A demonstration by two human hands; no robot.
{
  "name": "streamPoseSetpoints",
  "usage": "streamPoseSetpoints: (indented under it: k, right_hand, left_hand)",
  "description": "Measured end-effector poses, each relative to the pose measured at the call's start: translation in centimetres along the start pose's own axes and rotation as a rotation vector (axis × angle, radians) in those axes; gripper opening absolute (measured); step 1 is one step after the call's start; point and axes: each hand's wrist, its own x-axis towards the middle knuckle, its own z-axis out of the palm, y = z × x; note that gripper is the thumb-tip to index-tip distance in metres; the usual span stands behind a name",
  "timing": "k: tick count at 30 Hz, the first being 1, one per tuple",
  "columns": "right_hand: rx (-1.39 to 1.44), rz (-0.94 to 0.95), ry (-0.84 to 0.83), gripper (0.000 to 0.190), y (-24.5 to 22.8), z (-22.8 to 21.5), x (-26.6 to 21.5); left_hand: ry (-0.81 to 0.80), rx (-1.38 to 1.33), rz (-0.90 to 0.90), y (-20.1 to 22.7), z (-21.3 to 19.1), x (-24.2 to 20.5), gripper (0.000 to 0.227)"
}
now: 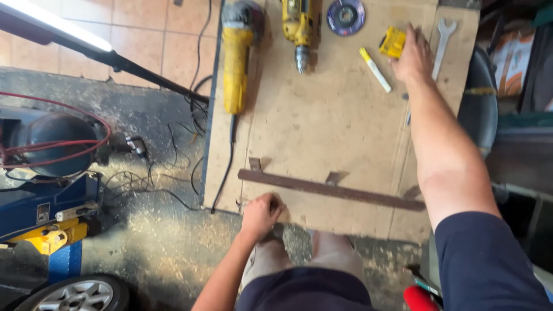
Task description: The person measures a metal bar with a tape measure and marks it with a marker. Then, they use an angle grinder to cut the metal bar at the marked points, creating sparks as the blade cuts through the metal.
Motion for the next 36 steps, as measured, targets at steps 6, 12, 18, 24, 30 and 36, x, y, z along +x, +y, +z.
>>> streamPoseSetpoints:
  k: [6, 12, 18, 24, 30, 36]
  right_hand:
    - [-0.100, 0.044, 0.112, 0.095, 3.0, 2.3, 1.4]
    - [0.405, -0.130, 0.430, 0.066, -3.1, -6.0, -9.9]
    - [0.807, -0.332, 0.110, 0.095, -8.6, -10.0, -25.7]
    - [1.188, -0.226, -0.319, 0.104, -11.3, -3.4, -37.0]
    - [1.001, -0.164, -0.462, 0.106, -12.4, -1.4, -42.9]
    - [0.739, -0.247, -0.636, 0.102, -14.5, 0.0, -45.1]
  left_hand:
    - [0.031, 0.021, 0.019, -0.4, 0.5, 0.1, 0.029]
    - [-0.123, -0.247, 0.018, 5.2, -4.7, 0.7, 0.032]
    - [-0.055, -0.569, 0.329, 17.0, -13.1, 2.8, 0.058]
    - [-0.182, -0.930, 0.455, 18.8, -13.1, 4.7, 0.044]
    - [-0.165, -1.038, 0.252, 10.6, -5.1, 1.9, 0.029]
    - [-0.161, -0.887, 0.203, 3.0, 2.0, -1.9, 0.026]
